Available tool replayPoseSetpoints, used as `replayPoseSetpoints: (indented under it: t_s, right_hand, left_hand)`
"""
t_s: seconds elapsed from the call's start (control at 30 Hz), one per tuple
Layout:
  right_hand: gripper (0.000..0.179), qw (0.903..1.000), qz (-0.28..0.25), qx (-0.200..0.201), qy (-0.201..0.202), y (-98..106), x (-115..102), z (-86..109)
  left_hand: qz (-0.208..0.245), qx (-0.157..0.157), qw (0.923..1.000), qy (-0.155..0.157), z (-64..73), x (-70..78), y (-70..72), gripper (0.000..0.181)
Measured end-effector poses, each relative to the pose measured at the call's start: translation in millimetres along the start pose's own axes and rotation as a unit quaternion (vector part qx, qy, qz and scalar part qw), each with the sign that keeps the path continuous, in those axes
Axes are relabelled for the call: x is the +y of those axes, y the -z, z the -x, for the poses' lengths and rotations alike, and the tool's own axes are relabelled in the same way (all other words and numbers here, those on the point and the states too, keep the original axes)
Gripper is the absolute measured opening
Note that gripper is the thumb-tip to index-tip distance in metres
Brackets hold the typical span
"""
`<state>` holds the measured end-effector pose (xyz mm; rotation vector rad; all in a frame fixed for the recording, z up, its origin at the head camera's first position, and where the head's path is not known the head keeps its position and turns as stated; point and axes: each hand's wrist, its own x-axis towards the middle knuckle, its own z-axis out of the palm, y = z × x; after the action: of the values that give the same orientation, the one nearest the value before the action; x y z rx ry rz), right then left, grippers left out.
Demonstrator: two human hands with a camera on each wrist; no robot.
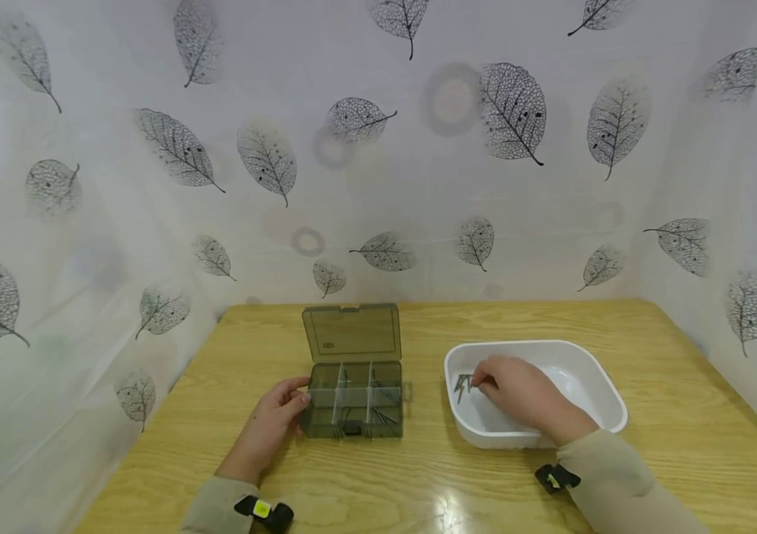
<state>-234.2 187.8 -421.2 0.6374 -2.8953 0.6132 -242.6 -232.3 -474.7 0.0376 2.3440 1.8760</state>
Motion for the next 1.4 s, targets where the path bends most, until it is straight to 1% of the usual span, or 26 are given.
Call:
replayPoseSetpoints:
  t_s: [0.13, 0.23, 0.4, 0.67, 0.9, 1.1, 1.23, 1.4]
  right_hand:
    - [0.009, 0.9999, -0.004, 0.011, -0.006, 0, -9, -3.8]
    - [0.009, 0.9997, -0.012, 0.019, 0.003, -3, -22, -8.0]
    - [0.008, 0.9990, -0.021, 0.020, 0.034, -9, -48, -17.2]
    - [0.009, 0.9932, -0.016, 0.008, 0.115, -31, -92, -39.8]
    - [0.012, 0.9898, -0.002, -0.014, 0.142, -48, -122, -55.8]
    - [0.012, 0.9887, 0.013, -0.016, 0.148, -56, -138, -64.0]
    - [0.013, 0.9872, 0.023, -0.014, 0.157, -57, -145, -68.5]
    - [0.011, 0.9856, 0.040, -0.022, 0.163, -58, -150, -71.4]
  left_hand:
    - [0.000, 0.002, 1.0000, 0.002, -1.0, -0.1, -0.1, 0.041]
    - [0.000, 0.003, 1.0000, 0.001, -1.0, 0.9, 0.5, 0.041]
    - [-0.003, 0.000, 1.0000, 0.002, -0.9, 2.4, 1.7, 0.041]
    - [-0.004, -0.001, 1.0000, 0.000, -1.2, 2.2, 1.9, 0.040]
    - [-0.007, 0.004, 1.0000, -0.004, -2.8, -2.3, 0.6, 0.037]
    - [0.005, -0.001, 1.0000, 0.001, -3.1, -4.9, 0.9, 0.038]
    - [0.005, -0.003, 1.0000, 0.003, -2.7, -4.1, 1.3, 0.038]
    - [0.007, -0.003, 1.0000, 0.000, -1.9, -3.0, 0.9, 0.037]
